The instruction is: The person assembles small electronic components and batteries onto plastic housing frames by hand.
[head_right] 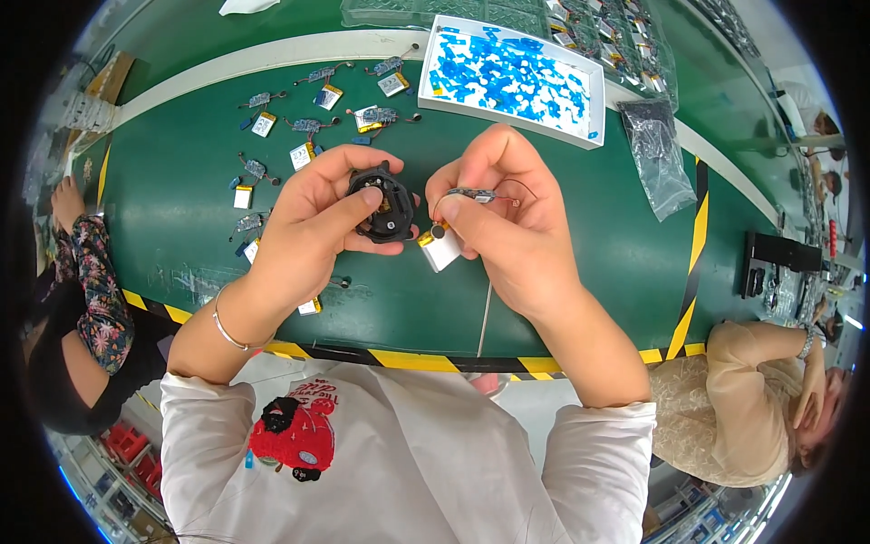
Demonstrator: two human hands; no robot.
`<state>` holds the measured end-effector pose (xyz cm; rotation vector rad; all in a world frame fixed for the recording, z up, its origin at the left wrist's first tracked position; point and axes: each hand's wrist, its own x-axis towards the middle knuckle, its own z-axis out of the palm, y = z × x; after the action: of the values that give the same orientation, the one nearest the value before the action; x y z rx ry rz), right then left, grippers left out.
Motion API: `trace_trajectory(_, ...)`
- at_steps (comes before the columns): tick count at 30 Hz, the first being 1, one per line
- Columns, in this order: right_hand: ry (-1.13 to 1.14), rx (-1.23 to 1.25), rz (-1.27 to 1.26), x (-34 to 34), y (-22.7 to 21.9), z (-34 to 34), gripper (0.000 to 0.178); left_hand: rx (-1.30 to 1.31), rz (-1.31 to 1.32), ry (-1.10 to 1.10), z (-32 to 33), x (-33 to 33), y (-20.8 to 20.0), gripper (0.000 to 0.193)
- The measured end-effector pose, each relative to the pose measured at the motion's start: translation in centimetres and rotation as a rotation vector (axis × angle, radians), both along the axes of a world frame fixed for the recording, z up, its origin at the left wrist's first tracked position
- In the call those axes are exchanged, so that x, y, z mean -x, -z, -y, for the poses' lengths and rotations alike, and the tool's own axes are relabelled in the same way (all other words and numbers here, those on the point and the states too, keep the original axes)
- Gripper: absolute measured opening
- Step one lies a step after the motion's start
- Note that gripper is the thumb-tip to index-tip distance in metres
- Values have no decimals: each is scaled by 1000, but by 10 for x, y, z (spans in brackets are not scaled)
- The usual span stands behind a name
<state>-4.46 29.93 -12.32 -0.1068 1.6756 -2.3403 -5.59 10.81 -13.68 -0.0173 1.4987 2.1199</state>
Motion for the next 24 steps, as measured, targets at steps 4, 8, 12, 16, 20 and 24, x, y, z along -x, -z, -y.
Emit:
trace_trajectory(4, 99, 34, -91, 0, 10, 12, 19, -28, -3, 20, -1, -2, -1, 28)
trace_trajectory(8, 91, 85, -49, 0, 5, 9, 19, -34, -21, 44, 0, -2, -1, 29)
trace_trajectory(12, 72, 16, -51, -1, 7, 7, 17, -43, -4, 75, 2, -1, -2, 29)
trace_trajectory(16, 157, -9, -33, 0, 17, 14, 15, -34, -121, 37, -1, -6, -3, 27)
trace_trajectory(20, 136, -218, -70, -3, 10, 17, 16, 123, -428, -10, -6, -9, 2, 26)
trace_trajectory(24, 95, -308, -150, -5, 12, 21, 16, 364, -654, -35, -1, -5, 13, 18)
